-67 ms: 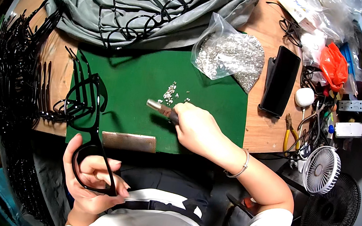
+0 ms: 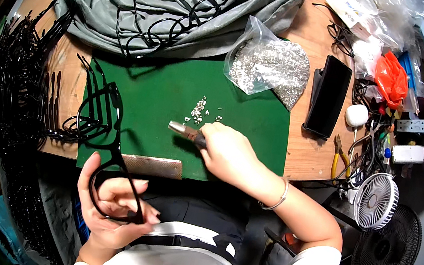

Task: The person repeatedly picks up black eyeglass frames from a large bin and uses pliers to remove small protrusions from the temples. The person places the finished frames on the table and continues the process with additional frames.

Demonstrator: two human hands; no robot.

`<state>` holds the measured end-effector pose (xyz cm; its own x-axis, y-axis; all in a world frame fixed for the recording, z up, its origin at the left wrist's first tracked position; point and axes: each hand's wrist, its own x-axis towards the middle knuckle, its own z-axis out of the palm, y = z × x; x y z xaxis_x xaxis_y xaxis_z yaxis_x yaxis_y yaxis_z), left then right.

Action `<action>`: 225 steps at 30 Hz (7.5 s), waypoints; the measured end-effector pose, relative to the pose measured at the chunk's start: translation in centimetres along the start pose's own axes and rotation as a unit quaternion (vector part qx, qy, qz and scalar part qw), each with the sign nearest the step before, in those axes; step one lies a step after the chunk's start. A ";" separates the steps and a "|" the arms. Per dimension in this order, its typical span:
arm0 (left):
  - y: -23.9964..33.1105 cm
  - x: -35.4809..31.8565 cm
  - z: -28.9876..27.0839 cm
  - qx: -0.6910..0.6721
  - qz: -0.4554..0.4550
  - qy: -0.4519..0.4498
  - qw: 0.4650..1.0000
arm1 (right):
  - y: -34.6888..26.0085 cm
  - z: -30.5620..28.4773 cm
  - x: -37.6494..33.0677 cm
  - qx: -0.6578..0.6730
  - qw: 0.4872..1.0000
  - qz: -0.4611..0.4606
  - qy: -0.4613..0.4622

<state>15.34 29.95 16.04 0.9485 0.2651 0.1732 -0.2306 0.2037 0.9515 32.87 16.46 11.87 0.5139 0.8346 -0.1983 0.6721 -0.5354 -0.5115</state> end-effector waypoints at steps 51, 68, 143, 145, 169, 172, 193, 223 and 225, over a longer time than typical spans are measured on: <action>2.0 4.0 0.6 -0.074 -0.164 0.006 0.984 | -5.9 -8.6 -3.4 0.291 0.902 0.021 -0.319; 1.0 4.6 0.7 -0.060 -0.163 0.018 0.985 | -4.1 -7.1 -3.2 0.352 0.889 0.022 -0.290; 1.5 -0.4 -1.0 -0.255 -0.314 0.013 0.914 | -4.5 -4.5 -2.4 0.415 0.897 0.042 -0.145; 1.5 -0.6 -1.4 -0.257 -0.332 -0.004 0.907 | -4.3 -5.7 -2.9 0.338 0.899 0.049 -0.273; 1.2 -1.1 -0.8 -0.236 -0.307 -0.008 0.922 | -4.6 -8.2 0.2 0.240 0.876 0.024 -0.418; 1.1 -0.5 -0.6 -0.227 -0.325 -0.007 0.918 | -2.7 -6.4 -0.2 0.200 0.929 0.049 -0.307; -1.0 5.2 -13.0 0.773 0.003 -0.075 0.631 | -1.5 -0.9 -0.7 0.244 0.969 0.041 -0.028; 5.2 3.9 -1.8 -0.141 -0.116 0.078 0.980 | 0.1 -1.2 -2.8 0.015 0.993 -0.045 0.111; 3.5 1.8 -1.2 -0.148 -0.120 0.096 0.977 | 0.5 -2.0 -1.5 0.061 0.993 -0.019 0.097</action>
<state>15.96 32.27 19.41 0.9316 0.3422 -0.1229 -0.0870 0.5382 0.8383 33.51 14.64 13.55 0.5913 0.8062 -0.0178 0.6290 -0.4749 -0.6155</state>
